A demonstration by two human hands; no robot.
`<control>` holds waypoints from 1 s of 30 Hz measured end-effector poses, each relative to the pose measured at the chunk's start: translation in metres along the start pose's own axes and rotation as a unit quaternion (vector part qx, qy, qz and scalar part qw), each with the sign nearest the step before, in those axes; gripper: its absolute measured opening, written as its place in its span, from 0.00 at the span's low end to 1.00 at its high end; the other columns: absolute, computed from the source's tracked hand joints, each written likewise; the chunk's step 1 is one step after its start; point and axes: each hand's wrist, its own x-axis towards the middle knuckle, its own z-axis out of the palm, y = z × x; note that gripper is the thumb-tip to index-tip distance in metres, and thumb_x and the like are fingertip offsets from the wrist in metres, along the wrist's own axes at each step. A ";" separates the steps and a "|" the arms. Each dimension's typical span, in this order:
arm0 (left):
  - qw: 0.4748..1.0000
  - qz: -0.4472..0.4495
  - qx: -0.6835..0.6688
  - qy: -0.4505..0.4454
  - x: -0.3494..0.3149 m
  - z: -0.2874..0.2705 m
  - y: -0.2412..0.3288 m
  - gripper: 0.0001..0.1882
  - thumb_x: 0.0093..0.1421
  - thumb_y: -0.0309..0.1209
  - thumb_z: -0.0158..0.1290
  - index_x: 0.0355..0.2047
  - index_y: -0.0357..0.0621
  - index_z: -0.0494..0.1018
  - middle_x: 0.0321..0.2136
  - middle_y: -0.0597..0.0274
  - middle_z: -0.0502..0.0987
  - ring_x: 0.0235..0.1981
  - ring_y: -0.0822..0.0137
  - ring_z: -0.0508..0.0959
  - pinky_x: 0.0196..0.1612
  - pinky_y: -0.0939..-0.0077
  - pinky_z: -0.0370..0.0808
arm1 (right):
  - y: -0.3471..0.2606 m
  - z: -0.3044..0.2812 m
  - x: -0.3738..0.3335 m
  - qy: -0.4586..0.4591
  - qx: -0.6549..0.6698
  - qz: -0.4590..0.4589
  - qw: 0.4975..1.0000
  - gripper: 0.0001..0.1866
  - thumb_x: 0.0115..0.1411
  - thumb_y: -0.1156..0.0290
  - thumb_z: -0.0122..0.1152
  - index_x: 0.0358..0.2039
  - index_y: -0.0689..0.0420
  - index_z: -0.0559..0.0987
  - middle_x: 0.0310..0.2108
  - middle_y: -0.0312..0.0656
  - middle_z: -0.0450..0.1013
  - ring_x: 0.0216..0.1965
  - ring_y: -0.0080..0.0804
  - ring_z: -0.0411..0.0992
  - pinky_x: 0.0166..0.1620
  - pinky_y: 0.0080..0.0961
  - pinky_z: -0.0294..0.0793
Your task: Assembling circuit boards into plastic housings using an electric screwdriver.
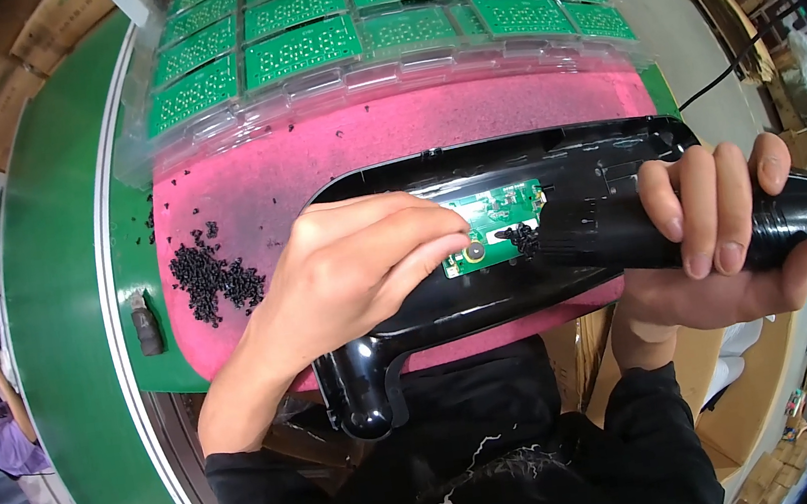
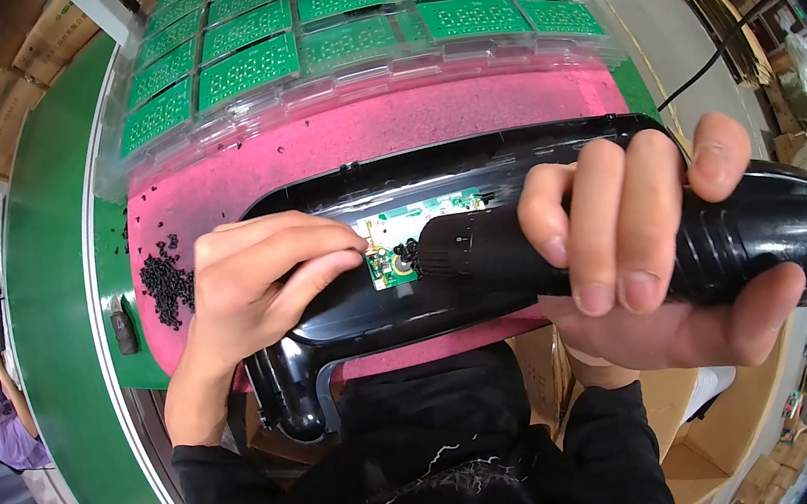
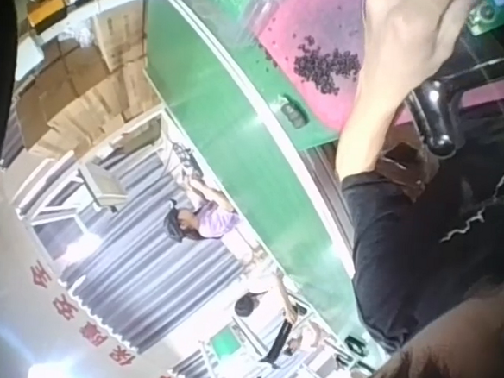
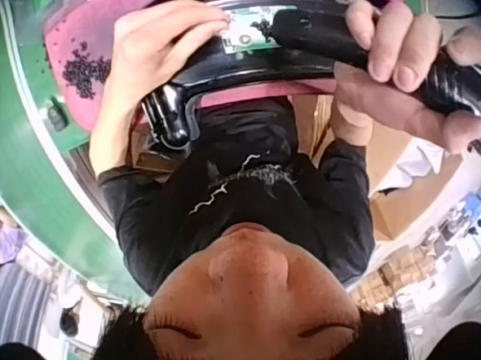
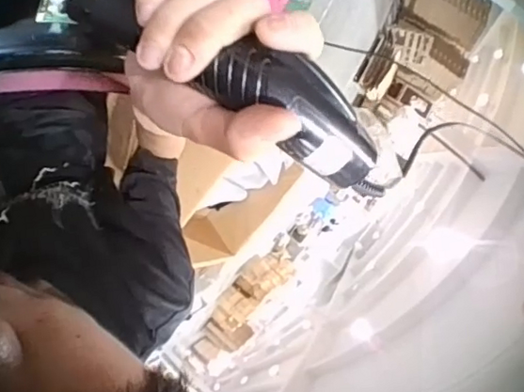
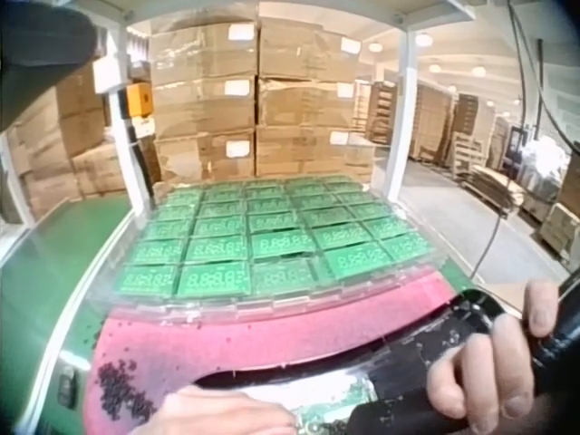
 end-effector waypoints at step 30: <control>0.996 0.032 -0.027 -0.078 0.000 0.005 -0.001 0.12 0.45 0.24 0.65 0.29 0.38 0.74 0.25 0.58 0.75 0.27 0.58 0.78 0.27 0.69 0.75 | 0.015 -0.009 -0.001 -0.115 -0.044 0.072 0.990 0.23 0.62 0.46 0.56 0.44 0.50 0.65 0.22 0.30 0.70 0.20 0.21 0.69 0.27 0.22 0.63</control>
